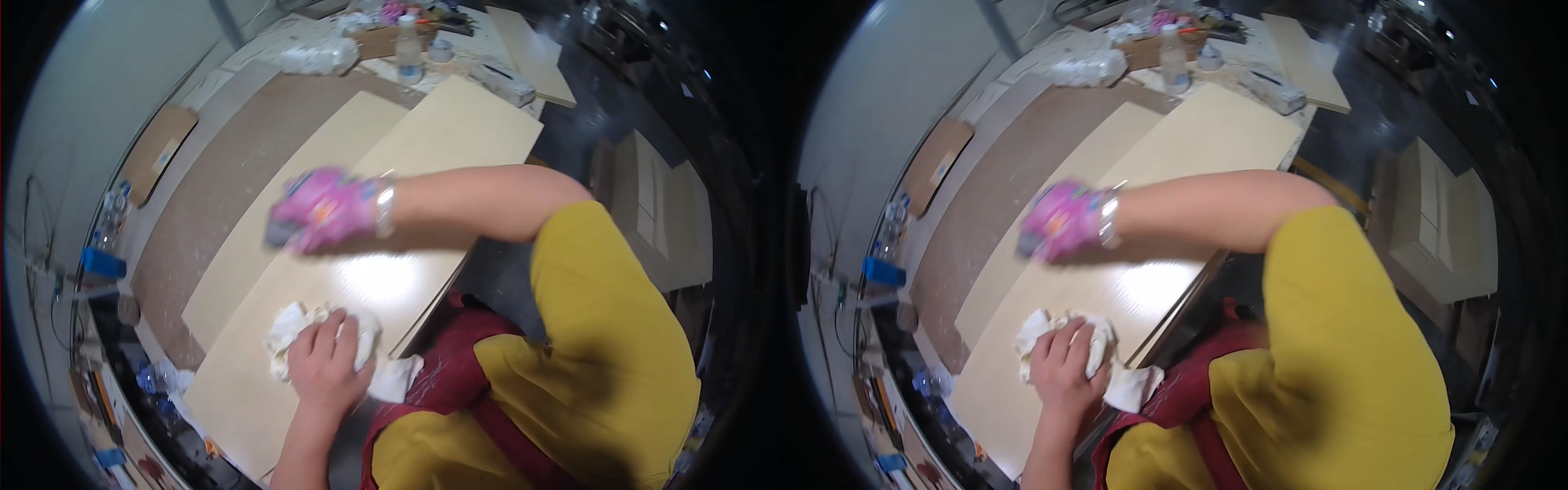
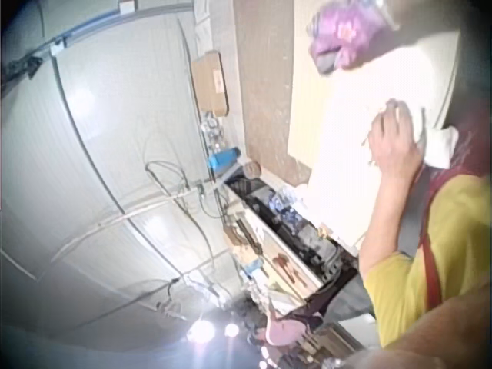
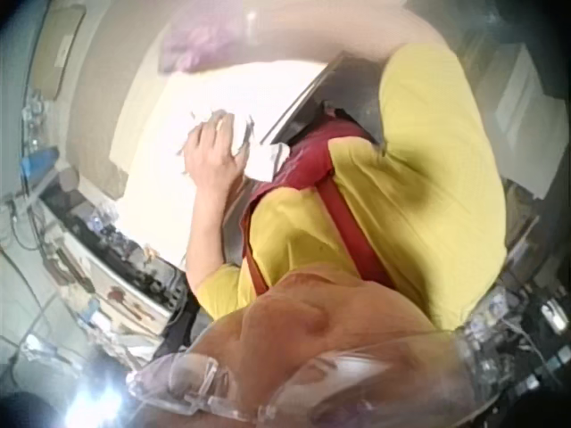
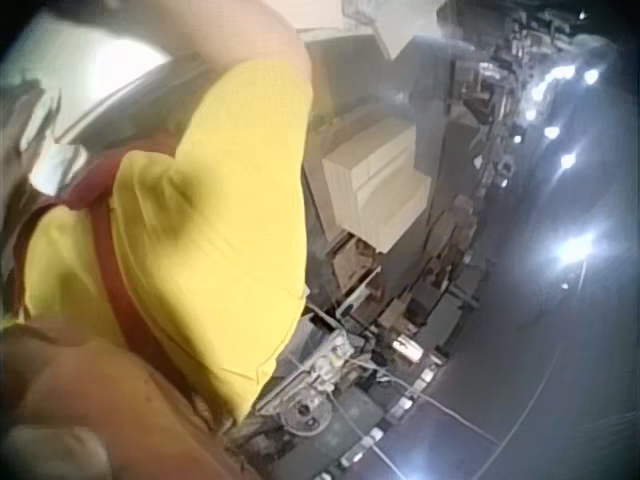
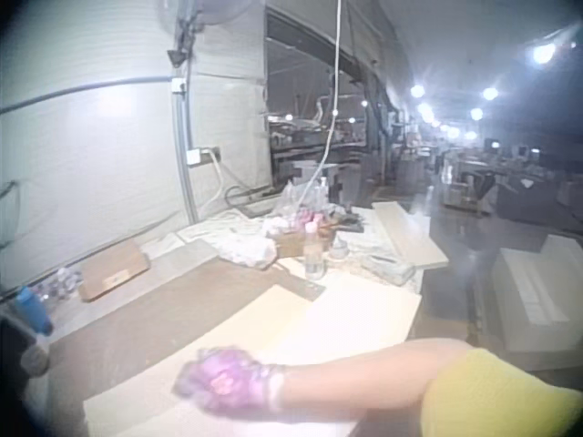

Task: The person sands a large, light-colored wooden board using a sanding block held in their right hand. They repeatedly wipe the surface with a white cloth held in their left hand to remove dust. The person works on the board's surface and edges throughout the clip.

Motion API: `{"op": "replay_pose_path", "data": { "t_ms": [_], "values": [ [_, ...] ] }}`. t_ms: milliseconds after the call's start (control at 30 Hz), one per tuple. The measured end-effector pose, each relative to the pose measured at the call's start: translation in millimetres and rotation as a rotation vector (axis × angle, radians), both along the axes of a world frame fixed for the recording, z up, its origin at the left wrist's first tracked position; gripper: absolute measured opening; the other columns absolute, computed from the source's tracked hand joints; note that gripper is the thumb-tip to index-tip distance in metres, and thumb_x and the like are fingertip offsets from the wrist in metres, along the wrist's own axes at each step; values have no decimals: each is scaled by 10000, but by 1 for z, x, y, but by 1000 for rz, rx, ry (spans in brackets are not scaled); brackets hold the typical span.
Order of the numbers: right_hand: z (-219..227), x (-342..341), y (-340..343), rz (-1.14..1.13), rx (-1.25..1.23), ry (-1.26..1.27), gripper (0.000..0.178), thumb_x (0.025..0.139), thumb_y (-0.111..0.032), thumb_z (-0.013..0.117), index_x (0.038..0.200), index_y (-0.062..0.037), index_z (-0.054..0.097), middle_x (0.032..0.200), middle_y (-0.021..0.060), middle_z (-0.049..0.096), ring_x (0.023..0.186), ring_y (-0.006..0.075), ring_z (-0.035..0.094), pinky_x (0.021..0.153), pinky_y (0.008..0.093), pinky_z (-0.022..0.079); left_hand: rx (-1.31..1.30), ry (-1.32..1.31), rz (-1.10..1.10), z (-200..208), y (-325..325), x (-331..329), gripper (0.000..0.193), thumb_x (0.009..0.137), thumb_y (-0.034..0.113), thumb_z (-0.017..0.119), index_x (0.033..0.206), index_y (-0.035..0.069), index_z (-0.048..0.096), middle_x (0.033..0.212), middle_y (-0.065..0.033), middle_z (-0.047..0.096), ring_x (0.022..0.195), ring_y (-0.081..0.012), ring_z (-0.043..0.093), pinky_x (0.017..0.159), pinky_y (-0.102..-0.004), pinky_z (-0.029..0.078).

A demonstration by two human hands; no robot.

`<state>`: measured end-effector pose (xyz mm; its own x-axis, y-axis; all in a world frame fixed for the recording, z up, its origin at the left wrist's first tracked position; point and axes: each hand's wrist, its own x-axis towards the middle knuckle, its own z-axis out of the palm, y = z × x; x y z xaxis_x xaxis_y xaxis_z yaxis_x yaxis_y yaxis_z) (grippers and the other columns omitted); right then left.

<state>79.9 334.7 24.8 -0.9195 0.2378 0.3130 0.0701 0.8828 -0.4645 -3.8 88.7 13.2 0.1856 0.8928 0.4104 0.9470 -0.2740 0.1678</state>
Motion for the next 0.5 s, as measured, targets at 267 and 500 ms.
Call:
{"op": "replay_pose_path", "data": {
  "t_ms": [267,500],
  "values": [
    [36,286,231,-1193,455,-624,497,833,-508,670,1157,-133,695,1052,114,721,977,286,689,806,412,539,-13,-18,47,-1,3,5,421,648,139,695,1059,49,677,1092,-104,679,906,-327,605,813,-420,495],
    [7,309,215,-686,-1003,483,538,924,-514,623,1254,-89,609,1127,18,656,980,89,610,800,282,502,-282,-1000,835,57,-52,-137,338,966,137,540,1257,-23,602,1110,-147,682,965,-209,640,885,-327,493]
  ]
}}
